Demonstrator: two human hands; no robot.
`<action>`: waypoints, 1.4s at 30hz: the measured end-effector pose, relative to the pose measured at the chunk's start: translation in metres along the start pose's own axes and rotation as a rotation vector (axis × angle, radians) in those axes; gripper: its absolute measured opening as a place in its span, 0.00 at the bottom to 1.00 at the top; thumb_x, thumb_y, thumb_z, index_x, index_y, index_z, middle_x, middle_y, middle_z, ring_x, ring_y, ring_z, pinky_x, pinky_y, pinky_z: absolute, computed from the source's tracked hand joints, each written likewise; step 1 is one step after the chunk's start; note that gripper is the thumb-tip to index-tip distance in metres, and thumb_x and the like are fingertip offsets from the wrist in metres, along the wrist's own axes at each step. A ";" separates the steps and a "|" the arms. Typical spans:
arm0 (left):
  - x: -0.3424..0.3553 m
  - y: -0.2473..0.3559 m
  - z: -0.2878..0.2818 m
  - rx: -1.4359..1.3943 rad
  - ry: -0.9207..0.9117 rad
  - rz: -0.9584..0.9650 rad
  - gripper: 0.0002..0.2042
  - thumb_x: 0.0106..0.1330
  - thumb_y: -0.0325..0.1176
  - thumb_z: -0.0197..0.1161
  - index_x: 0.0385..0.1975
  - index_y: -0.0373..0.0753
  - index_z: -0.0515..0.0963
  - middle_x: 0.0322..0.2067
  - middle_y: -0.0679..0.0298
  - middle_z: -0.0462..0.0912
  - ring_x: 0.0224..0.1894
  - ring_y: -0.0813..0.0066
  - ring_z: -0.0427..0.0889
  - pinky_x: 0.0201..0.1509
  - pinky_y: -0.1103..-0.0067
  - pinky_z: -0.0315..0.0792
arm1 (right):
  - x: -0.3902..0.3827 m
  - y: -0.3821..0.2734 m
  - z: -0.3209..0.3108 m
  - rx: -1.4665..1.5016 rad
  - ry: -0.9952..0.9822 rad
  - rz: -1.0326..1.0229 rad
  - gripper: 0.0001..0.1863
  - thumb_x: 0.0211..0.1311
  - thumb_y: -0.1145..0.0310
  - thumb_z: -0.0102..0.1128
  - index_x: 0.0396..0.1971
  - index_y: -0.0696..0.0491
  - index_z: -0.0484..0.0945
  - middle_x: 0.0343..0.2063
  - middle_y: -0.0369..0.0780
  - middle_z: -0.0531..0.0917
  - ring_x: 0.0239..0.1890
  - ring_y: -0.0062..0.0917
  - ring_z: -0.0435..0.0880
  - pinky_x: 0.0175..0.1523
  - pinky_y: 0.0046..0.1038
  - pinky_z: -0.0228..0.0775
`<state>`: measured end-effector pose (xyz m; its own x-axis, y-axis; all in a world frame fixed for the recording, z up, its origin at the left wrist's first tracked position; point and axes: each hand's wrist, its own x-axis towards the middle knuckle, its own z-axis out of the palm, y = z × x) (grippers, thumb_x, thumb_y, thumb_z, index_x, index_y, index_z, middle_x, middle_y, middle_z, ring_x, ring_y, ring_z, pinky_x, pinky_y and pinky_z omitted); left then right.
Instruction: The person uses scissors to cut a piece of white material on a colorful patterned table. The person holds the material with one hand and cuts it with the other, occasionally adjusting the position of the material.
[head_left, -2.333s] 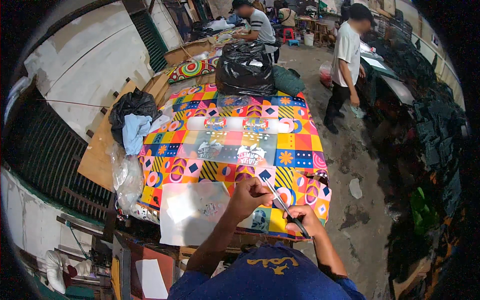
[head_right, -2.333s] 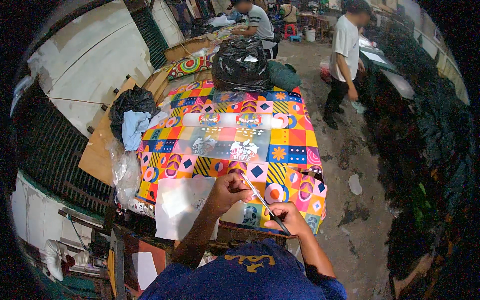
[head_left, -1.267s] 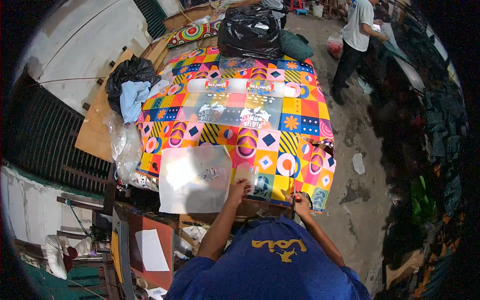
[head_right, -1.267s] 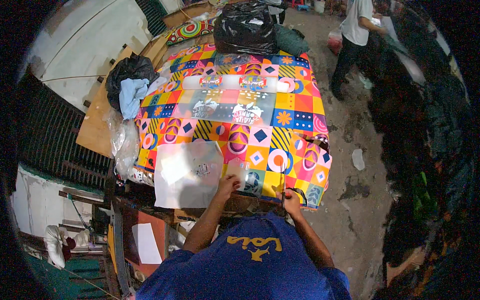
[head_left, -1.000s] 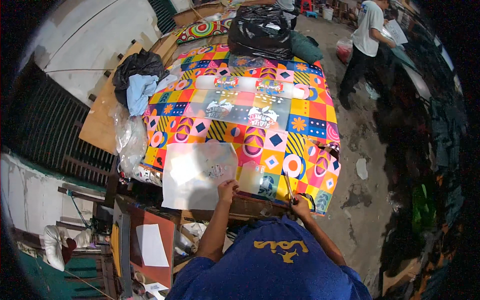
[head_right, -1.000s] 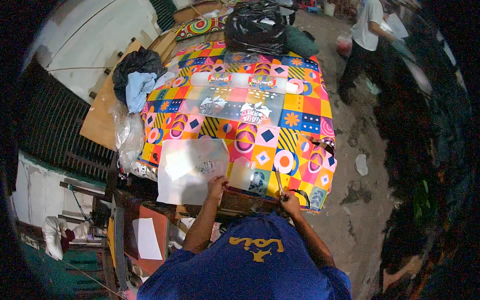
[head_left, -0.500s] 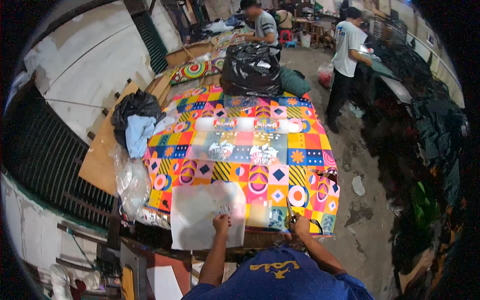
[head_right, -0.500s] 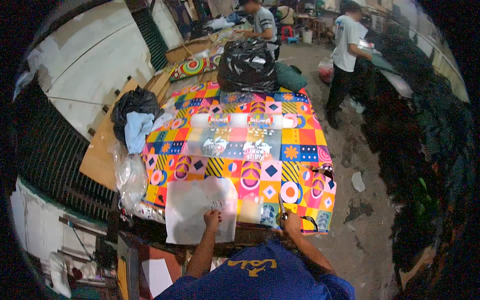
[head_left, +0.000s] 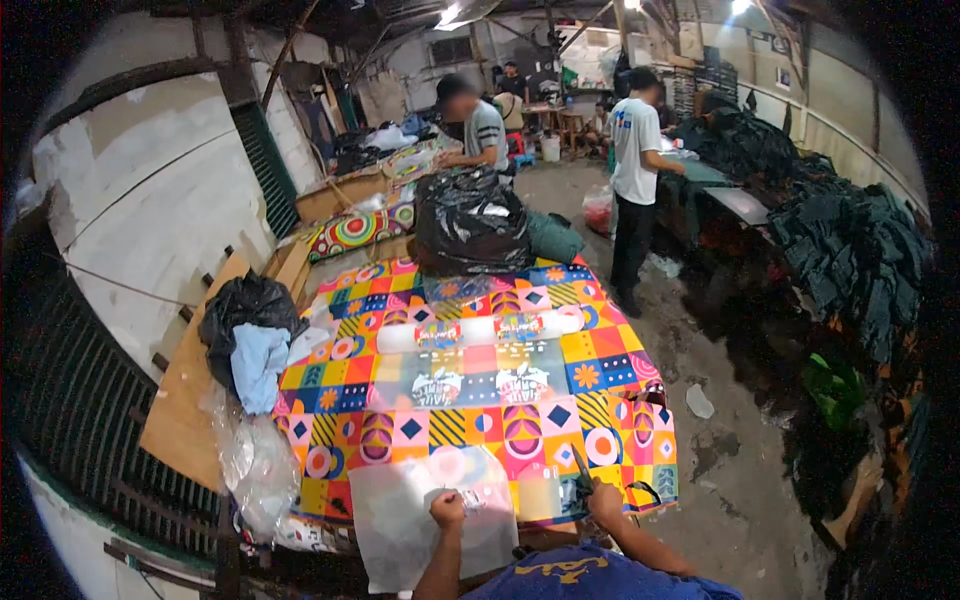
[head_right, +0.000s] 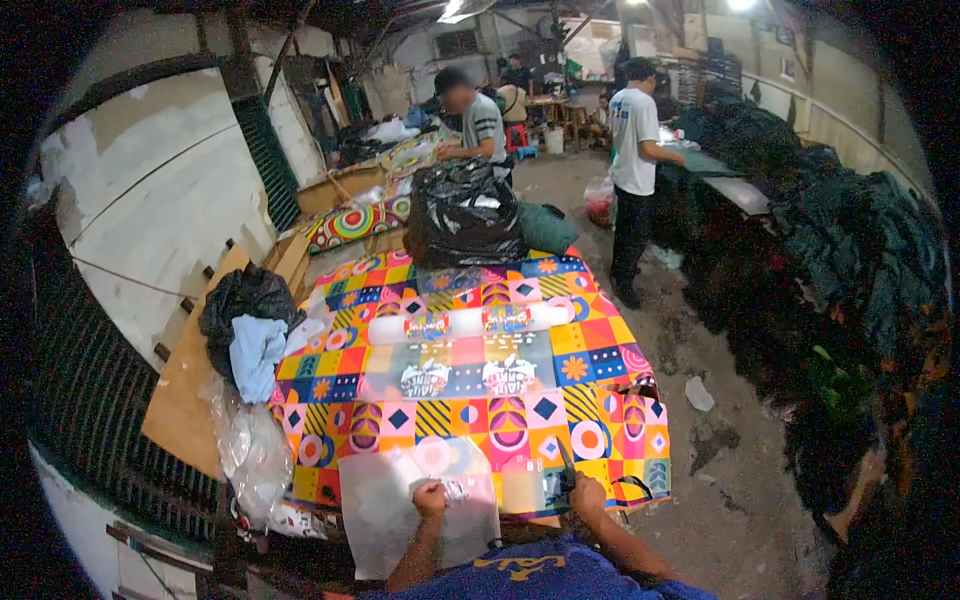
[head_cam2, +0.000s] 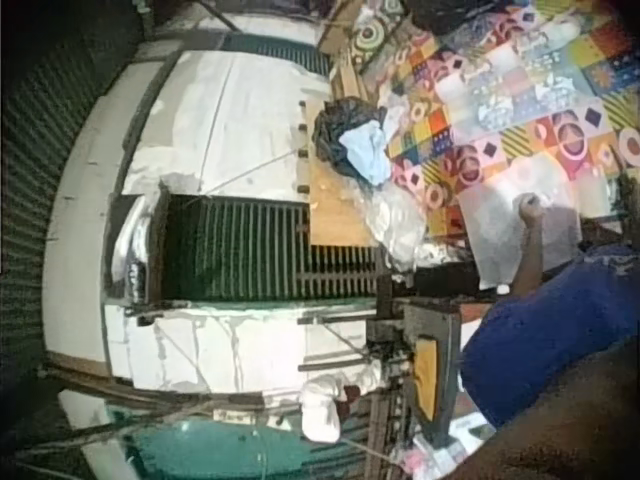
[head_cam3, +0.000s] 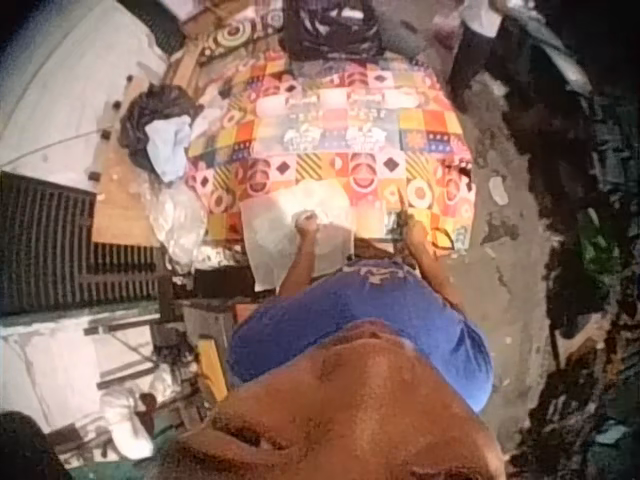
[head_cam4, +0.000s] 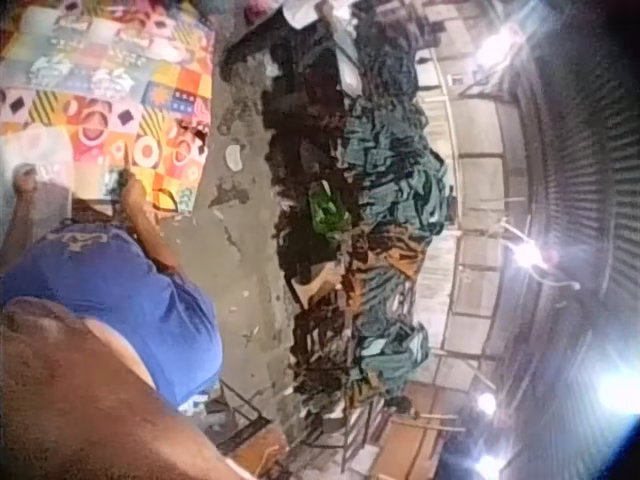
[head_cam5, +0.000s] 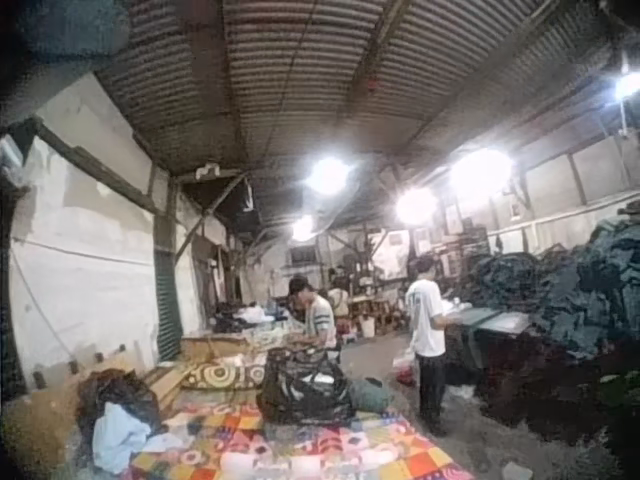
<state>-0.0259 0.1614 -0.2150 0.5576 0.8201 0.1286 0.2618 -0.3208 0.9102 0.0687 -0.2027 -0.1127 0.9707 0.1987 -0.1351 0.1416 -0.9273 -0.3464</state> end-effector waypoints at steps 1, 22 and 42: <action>-0.003 0.006 0.001 -0.019 0.011 0.025 0.05 0.46 0.27 0.65 0.22 0.34 0.80 0.20 0.59 0.81 0.25 0.69 0.80 0.32 0.76 0.74 | -0.001 0.003 0.008 -0.005 0.017 0.025 0.17 0.46 0.65 0.61 0.36 0.57 0.73 0.24 0.50 0.80 0.30 0.46 0.81 0.34 0.43 0.74; -0.015 0.054 -0.015 0.216 0.195 0.016 0.05 0.44 0.30 0.63 0.17 0.35 0.79 0.19 0.54 0.80 0.23 0.58 0.80 0.32 0.69 0.74 | -0.079 0.065 -0.010 0.123 0.218 -0.199 0.28 0.49 0.58 0.59 0.49 0.56 0.67 0.55 0.57 0.60 0.59 0.52 0.57 0.55 0.52 0.55; -0.032 0.065 -0.035 0.346 0.004 0.121 0.03 0.45 0.28 0.60 0.16 0.38 0.79 0.17 0.58 0.80 0.22 0.60 0.79 0.30 0.70 0.74 | -0.066 0.100 0.056 -0.039 -0.826 -0.163 0.52 0.44 0.24 0.45 0.67 0.31 0.40 0.67 0.47 0.24 0.60 0.64 0.12 0.54 0.74 0.21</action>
<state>-0.0541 0.1309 -0.1457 0.5976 0.7683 0.2293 0.4454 -0.5559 0.7018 0.0075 -0.2903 -0.1905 0.4859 0.4853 -0.7269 0.2893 -0.8741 -0.3902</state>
